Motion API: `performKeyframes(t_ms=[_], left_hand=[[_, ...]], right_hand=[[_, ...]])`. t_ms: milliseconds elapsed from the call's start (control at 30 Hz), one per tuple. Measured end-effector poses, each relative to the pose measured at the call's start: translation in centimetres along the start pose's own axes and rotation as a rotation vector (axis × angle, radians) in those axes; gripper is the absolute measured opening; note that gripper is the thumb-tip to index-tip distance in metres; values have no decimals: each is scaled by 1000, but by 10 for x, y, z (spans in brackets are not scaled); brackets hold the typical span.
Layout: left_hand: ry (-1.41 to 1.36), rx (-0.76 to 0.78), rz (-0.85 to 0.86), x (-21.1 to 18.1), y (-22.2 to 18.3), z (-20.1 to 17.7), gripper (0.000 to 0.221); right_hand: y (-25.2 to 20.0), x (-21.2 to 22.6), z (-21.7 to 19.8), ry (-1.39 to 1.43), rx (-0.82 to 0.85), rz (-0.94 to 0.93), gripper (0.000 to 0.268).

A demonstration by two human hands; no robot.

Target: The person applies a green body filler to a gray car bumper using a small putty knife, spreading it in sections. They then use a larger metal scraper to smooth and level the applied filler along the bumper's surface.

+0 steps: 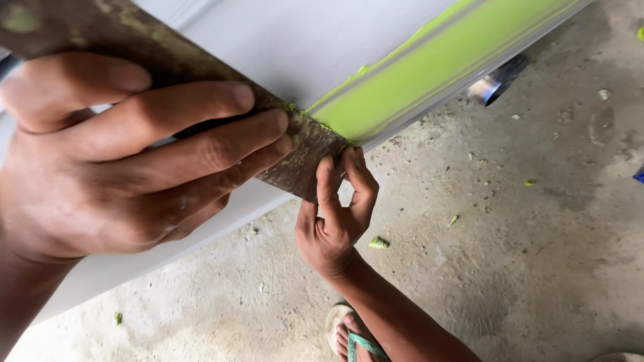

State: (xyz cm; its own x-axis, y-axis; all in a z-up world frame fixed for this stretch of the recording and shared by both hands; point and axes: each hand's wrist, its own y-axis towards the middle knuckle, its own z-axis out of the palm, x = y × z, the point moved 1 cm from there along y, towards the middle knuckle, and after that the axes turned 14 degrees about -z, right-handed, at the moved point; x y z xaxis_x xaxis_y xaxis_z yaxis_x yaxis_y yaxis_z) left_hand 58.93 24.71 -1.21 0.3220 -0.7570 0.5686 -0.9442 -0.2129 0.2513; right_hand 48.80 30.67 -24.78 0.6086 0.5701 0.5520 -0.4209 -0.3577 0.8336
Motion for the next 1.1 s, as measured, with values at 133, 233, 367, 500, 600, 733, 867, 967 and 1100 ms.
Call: performKeyframes(t_ms=[133, 233, 367, 500, 600, 733, 867, 967, 1100], left_hand=[[-33, -4, -99, -4, -28, -9, 18], [19, 179, -43, 2, -69, -6, 45], [0, 14, -90, -6, -59, -18, 24], [4, -22, -64, -16, -56, -32, 18], [84, 70, -46, -31, -50, -48, 22], [103, 250, 13, -52, -31, -68, 38], [217, 153, 109, -54, 58, -52, 43], [145, 84, 269, -54, 188, -27, 30], [210, -180, 367, -57, 352, 27, 8]], right_hand=[[-19, 18, 11, 17, 45, -4, 38], [-32, 28, 17, -5, 71, -9, 39], [-41, 41, 21, -3, 78, -7, 42], [-39, 51, 15, 43, 86, -6, 41], [-36, 53, -1, 144, 105, 20, 47], [1, 53, -56, 403, 173, 86, 39], [44, -1, -89, 306, -71, 150, 24], [84, -81, -119, 278, -7, 91, 53], [158, -194, -169, -5, -64, 99, 66]])
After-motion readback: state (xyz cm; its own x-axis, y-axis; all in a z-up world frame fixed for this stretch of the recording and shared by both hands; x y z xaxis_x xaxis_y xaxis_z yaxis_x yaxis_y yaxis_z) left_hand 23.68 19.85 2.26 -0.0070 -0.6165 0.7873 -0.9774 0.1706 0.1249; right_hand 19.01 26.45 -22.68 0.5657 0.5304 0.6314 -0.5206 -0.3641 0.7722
